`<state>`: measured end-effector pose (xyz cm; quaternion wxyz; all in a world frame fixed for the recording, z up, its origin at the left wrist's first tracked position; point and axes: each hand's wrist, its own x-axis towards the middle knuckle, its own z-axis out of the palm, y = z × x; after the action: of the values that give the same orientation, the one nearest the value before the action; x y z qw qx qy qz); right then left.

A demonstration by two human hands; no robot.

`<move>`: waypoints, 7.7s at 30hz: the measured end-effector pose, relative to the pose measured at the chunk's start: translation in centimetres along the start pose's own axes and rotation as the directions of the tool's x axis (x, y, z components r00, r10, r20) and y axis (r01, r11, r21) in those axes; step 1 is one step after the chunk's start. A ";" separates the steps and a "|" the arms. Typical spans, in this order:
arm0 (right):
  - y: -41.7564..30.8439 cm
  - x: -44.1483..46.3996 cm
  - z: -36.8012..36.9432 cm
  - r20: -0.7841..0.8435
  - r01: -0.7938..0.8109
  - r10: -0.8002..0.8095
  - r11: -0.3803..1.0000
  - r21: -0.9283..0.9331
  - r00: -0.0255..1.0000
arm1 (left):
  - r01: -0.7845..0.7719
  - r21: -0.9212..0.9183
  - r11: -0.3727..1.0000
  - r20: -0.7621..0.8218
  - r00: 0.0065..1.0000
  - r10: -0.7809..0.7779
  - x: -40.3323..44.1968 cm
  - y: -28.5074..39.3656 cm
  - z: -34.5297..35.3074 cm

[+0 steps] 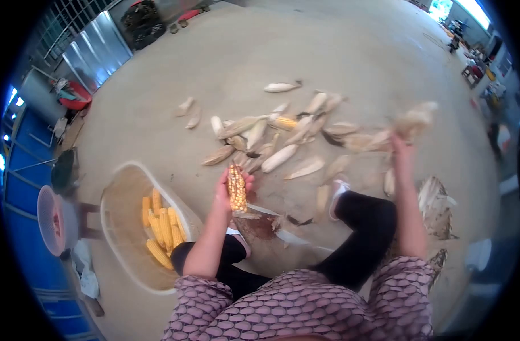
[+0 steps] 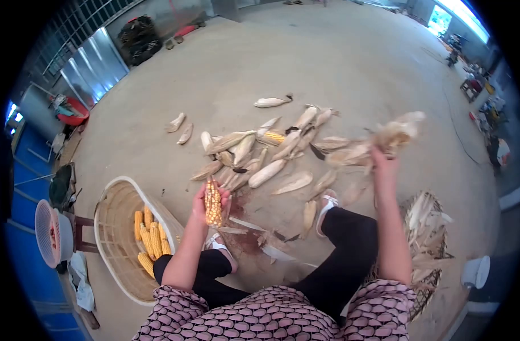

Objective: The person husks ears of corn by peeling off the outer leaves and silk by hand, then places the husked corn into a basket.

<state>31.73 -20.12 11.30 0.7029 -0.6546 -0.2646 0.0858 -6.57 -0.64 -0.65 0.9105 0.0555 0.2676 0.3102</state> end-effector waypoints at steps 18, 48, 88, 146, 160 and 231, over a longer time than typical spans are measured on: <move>10.7 -2.6 -31.0 -0.105 0.274 0.753 -0.360 -0.892 0.650 | -0.014 0.126 0.992 -0.291 0.955 0.051 0.6 0.4 -0.1; 38.8 -15.8 8.1 0.225 -0.276 0.784 0.447 -0.851 0.578 | -0.691 0.661 0.292 -0.324 0.089 0.942 -12.7 14.5 0.4; 0.2 -7.4 17.3 0.814 -0.762 0.370 0.634 0.131 0.448 | -0.367 0.930 -0.027 0.356 0.877 0.322 -0.8 -3.8 9.5; 1.9 -17.0 20.4 0.899 -0.138 0.346 0.937 -0.320 0.269 | -0.378 0.031 0.925 0.304 0.885 0.352 0.7 2.5 6.0; 1.5 -17.3 21.1 0.885 0.391 0.411 0.794 -0.465 0.217 | -0.182 0.519 0.835 -0.076 0.963 0.257 -0.4 -0.2 6.7; 0.9 -16.4 19.4 0.802 -0.607 0.456 0.780 -0.150 0.387 | -0.429 0.252 0.867 -0.153 0.867 0.474 -1.5 0.6 6.3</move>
<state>8.67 -10.66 6.28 0.4904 -0.5294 -0.3193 0.6142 -4.58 -0.68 5.57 0.7675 0.1794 0.3730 0.4895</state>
